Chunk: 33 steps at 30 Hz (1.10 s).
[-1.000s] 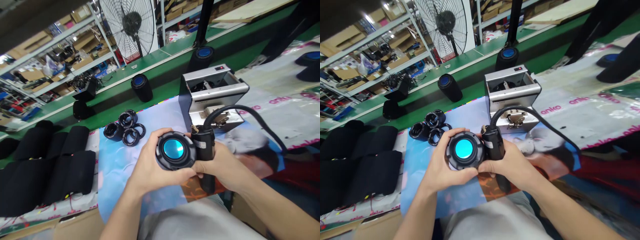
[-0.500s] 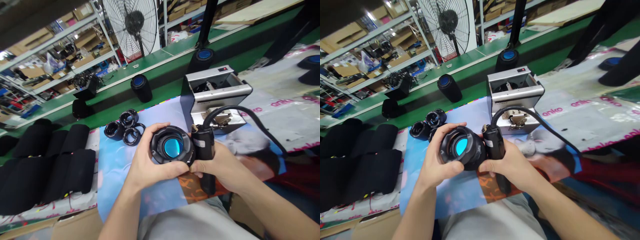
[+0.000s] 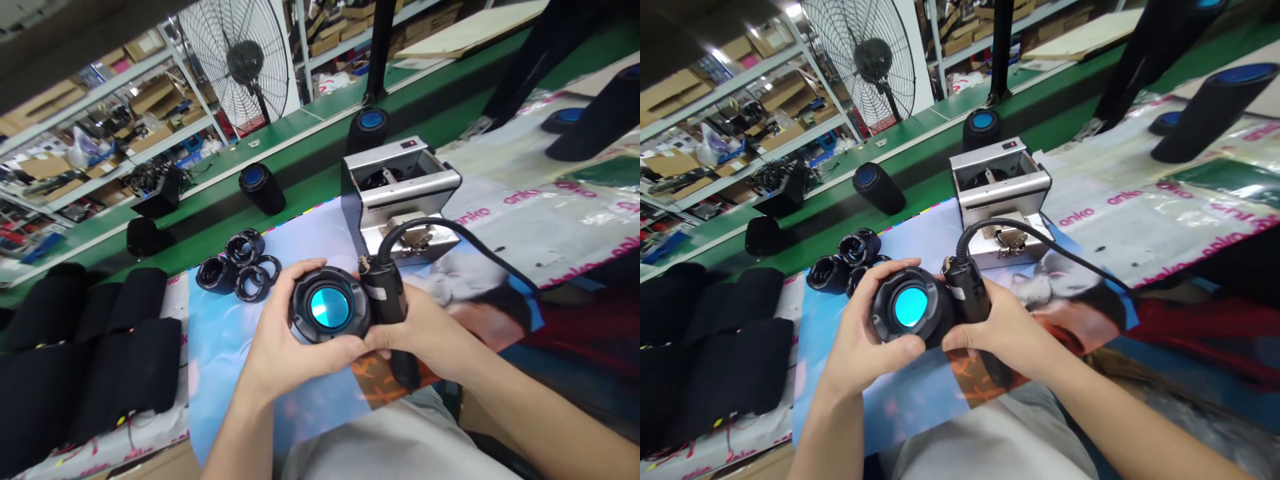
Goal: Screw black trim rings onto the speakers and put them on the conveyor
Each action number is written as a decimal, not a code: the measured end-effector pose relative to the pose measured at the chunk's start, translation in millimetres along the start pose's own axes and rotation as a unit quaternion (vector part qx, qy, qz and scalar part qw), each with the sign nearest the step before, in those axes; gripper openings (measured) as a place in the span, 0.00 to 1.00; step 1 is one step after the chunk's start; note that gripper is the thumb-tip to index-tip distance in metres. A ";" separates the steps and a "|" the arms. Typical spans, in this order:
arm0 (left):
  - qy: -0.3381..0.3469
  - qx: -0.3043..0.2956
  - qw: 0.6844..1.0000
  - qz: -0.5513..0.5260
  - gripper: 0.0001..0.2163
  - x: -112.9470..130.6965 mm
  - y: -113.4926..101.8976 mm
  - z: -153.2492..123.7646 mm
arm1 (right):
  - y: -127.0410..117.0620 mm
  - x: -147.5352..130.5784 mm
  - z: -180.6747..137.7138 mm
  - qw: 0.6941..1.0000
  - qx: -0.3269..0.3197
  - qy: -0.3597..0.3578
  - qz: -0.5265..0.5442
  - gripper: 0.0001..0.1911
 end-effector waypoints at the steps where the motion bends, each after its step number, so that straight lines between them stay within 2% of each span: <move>1: -0.006 -0.001 1.000 0.016 0.39 0.8 1.6 -0.4 | 0.1 -0.2 -0.1 1.000 0.000 0.000 0.001 0.45; 5: -0.011 -0.007 0.998 0.066 0.42 0.5 2.5 -1.1 | -1.0 0.6 -0.7 1.000 0.006 0.001 -0.006 0.47; 11: 0.020 -0.026 0.997 0.069 0.42 1.1 -1.5 -0.6 | -3.7 2.0 -0.4 1.000 0.010 -0.005 -0.026 0.48; 15: 0.007 -0.042 0.995 0.085 0.43 3.2 0.4 3.1 | -3.2 4.9 1.3 1.000 0.007 0.008 -0.025 0.47; 23: -0.011 -0.081 0.995 0.048 0.42 2.7 0.2 6.9 | -0.9 3.5 -0.4 1.000 0.006 0.011 -0.013 0.48; 28: 0.000 -0.080 0.993 0.084 0.41 7.0 -1.4 10.2 | 1.0 0.8 -3.0 1.000 0.004 0.002 -0.009 0.45; 33: -0.003 -0.104 0.990 0.091 0.39 12.6 0.1 14.5 | 1.5 1.3 -1.4 1.000 -0.007 -0.007 -0.010 0.42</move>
Point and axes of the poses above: each hand's wrist, its own z-axis towards the middle knuckle, its own y-axis out of the palm, x = y × z, the point moved 5 cm from there along z, towards the middle knuckle, and after that the axes turned 13 degrees about -z, right-handed, at the moved point
